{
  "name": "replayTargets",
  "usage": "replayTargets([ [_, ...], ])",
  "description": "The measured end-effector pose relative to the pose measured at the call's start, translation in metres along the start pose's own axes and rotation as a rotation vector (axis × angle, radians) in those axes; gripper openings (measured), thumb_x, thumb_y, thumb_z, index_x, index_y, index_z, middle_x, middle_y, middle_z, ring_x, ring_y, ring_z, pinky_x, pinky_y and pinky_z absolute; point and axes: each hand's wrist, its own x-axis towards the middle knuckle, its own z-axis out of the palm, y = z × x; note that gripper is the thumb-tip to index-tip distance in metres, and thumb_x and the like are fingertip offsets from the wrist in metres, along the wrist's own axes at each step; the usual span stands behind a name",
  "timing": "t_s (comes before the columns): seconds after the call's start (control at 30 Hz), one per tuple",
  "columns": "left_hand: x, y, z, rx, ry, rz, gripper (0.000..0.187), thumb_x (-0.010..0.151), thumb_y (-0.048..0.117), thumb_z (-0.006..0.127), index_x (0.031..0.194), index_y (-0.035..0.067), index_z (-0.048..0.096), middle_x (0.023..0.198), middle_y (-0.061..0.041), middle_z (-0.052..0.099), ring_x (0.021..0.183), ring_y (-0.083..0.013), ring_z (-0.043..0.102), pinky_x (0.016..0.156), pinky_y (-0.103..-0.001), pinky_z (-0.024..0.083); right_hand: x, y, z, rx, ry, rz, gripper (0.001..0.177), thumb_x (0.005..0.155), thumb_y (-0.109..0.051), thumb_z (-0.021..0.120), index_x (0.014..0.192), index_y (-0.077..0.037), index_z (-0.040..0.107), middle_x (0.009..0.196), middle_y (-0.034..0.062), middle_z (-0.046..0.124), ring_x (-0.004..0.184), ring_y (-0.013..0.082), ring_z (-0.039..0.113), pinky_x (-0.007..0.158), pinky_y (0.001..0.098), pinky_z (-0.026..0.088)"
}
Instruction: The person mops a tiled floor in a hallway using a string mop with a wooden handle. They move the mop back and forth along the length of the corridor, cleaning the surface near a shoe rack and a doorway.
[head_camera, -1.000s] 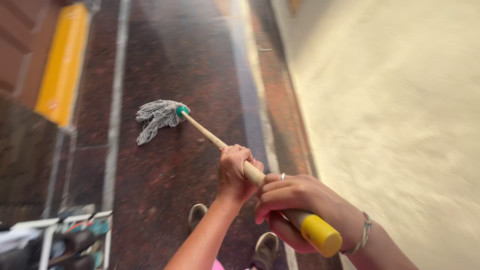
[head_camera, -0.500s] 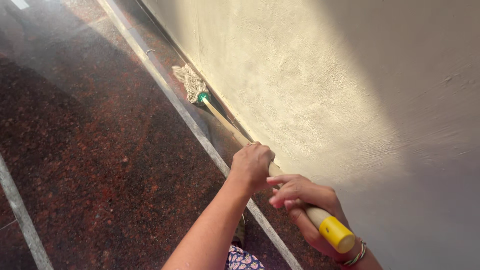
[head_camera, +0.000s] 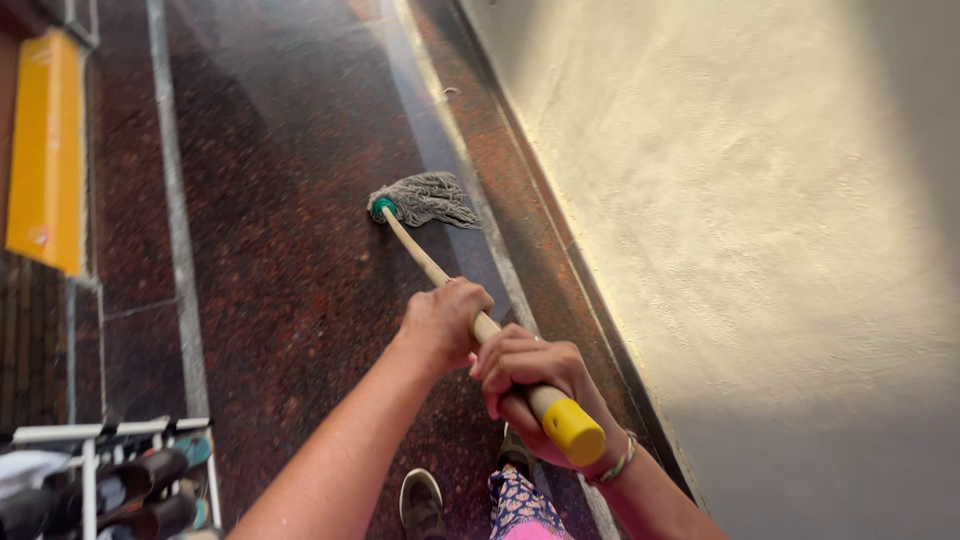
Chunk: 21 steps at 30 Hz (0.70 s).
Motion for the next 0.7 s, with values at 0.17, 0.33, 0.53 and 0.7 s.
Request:
replayTargets([
  [0.17,-0.095,-0.091,-0.036,-0.057,0.054,-0.315,0.025,0.073,0.026,0.085,0.093,0.017,0.073,0.105,-0.008,0.068,0.105,-0.0321,0.067,0.086,-0.047,0.055,0.052,-0.015,0.103,0.020,-0.210,-0.134,0.015,0.070,0.005,0.070,0.072,-0.007,0.063,0.079,0.0036,0.068,0.090,0.0199,0.070,0.095,0.0334,0.056],
  [0.33,-0.179,-0.171,-0.037,-0.200,0.290,-0.375,0.026,0.085,0.025,0.081,0.078,0.005,0.066,0.095,-0.014,0.068,0.105,-0.0394,0.065,0.088,-0.049,0.054,0.088,-0.021,0.177,-0.082,-0.629,-0.220,0.019,0.068,-0.002,0.074,0.081,-0.009,0.062,0.088,0.0046,0.068,0.092,0.0252,0.069,0.089,0.0371,0.054],
  [0.53,-0.211,-0.184,-0.008,-0.323,0.592,-0.418,0.031,0.082,0.022,0.082,0.073,0.002,0.059,0.086,-0.015,0.066,0.095,-0.0389,0.065,0.110,-0.047,0.045,0.102,-0.017,0.208,-0.268,-0.910,-0.205,0.020,0.067,-0.014,0.078,0.082,-0.011,0.066,0.089,0.0052,0.070,0.085,0.0280,0.070,0.072,0.0393,0.054],
  [0.7,-0.169,-0.139,0.008,-0.377,0.772,-0.289,0.018,0.075,0.016,0.082,0.076,0.007,0.066,0.094,-0.014,0.070,0.108,-0.0361,0.064,0.122,-0.055,0.024,0.087,-0.018,0.154,-0.260,-0.806,-0.147,0.015,0.076,-0.020,0.072,0.088,-0.013,0.071,0.091,0.0034,0.071,0.088,0.0244,0.071,0.078,0.0358,0.055],
])
